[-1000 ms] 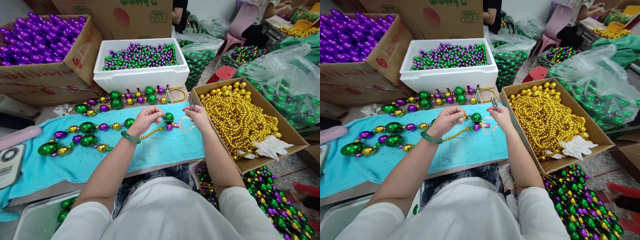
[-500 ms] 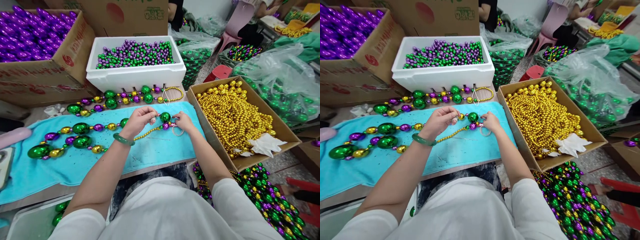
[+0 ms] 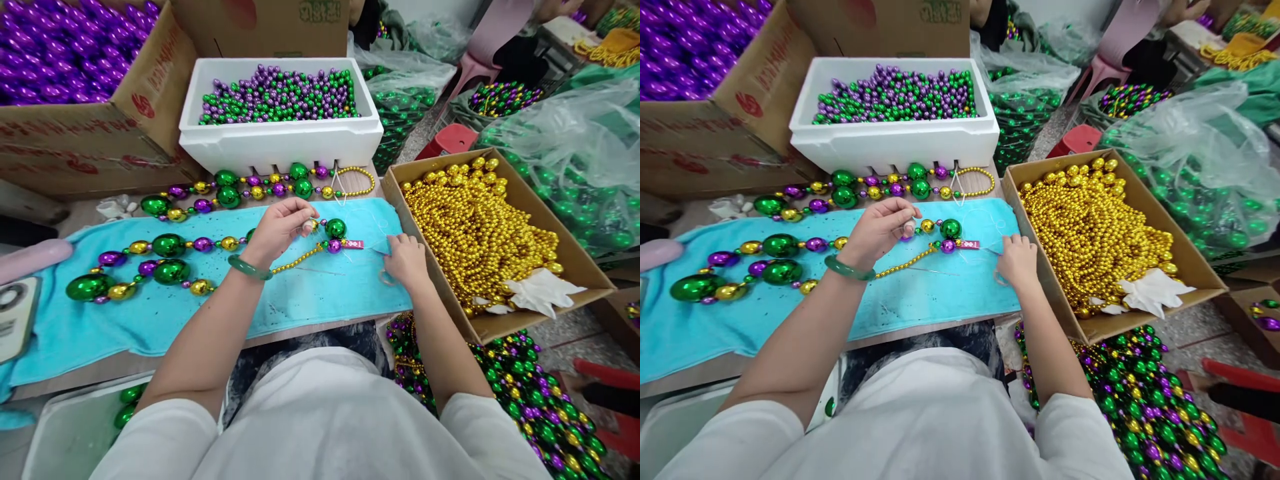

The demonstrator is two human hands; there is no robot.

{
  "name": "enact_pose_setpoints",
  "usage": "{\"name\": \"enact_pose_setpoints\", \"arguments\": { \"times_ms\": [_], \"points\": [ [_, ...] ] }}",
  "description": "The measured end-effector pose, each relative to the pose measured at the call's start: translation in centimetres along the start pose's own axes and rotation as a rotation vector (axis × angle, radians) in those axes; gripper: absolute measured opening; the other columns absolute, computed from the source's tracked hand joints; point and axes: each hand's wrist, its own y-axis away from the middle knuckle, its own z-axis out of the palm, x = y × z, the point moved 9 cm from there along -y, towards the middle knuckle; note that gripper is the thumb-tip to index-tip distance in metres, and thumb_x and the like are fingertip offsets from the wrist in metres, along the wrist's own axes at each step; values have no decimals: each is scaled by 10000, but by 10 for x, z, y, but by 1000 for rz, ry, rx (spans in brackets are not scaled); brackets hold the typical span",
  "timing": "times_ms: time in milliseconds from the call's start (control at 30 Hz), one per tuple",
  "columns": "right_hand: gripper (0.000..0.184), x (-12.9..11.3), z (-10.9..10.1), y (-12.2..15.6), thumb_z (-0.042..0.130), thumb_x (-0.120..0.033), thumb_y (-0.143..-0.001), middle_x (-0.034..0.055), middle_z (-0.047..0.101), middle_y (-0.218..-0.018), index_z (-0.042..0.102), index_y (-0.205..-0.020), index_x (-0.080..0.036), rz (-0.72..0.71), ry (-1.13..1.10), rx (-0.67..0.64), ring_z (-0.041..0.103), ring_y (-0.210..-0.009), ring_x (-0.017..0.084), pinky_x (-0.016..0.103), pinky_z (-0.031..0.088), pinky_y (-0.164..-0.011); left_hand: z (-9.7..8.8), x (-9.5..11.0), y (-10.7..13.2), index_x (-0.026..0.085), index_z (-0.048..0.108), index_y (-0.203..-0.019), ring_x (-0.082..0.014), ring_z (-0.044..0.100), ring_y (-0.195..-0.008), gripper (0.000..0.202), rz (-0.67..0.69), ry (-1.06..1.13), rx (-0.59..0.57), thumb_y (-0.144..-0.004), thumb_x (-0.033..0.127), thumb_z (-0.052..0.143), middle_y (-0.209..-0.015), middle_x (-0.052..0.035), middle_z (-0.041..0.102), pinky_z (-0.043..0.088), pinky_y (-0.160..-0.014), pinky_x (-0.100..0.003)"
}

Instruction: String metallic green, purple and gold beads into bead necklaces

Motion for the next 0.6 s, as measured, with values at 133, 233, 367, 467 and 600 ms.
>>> {"name": "enact_pose_setpoints", "arguments": {
  "times_ms": [133, 233, 367, 467, 600],
  "points": [
    [285, -54, -21, -11, 578, -231, -843, 129, 683, -1086, 702, -1086, -148, -87, -653, 103, 605, -884, 222, 373, 473, -837, 5, 1, 2, 146, 677, -728, -54, 519, -546, 102, -1, -12, -15, -743, 231, 731, -751, -29, 644, 405, -482, -194],
    [277, -107, -8, -23, 658, -350, -770, 56, 711, -928, 727, -982, -185, -143, -1190, -104, 570, -658, 144, 292, 489, -621, 9, 0, 5, 140, 676, -738, -54, 512, -534, 113, -18, 3, -27, -740, 235, 737, -686, -11, 619, 410, -490, -194],
    [218, -147, 4, -28, 709, -370, -685, -8, 628, -650, 740, -785, -179, -151, -1309, -188, 484, -529, 97, 244, 419, -517, 9, -2, 7, 131, 668, -741, -54, 513, -532, 132, -43, 45, -8, -737, 240, 742, -641, 4, 596, 424, -507, -190],
    [196, -151, 4, -29, 705, -379, -682, -20, 570, -566, 723, -680, -183, -132, -1276, -138, 482, -521, 97, 239, 394, -509, -2, -6, 7, 137, 664, -776, -70, 572, -617, 132, -46, 96, 60, -740, 239, 740, -797, -31, 658, 464, -552, -197],
    [198, -145, -2, -32, 724, -371, -634, 0, 615, -607, 732, -699, -185, -52, -1378, -146, 520, -557, 119, 248, 396, -500, -40, -23, 12, 193, 681, -939, -132, 633, -836, 177, -19, 110, 337, -777, 262, 695, -1036, -56, 675, 492, -602, -212]
  ]
}}
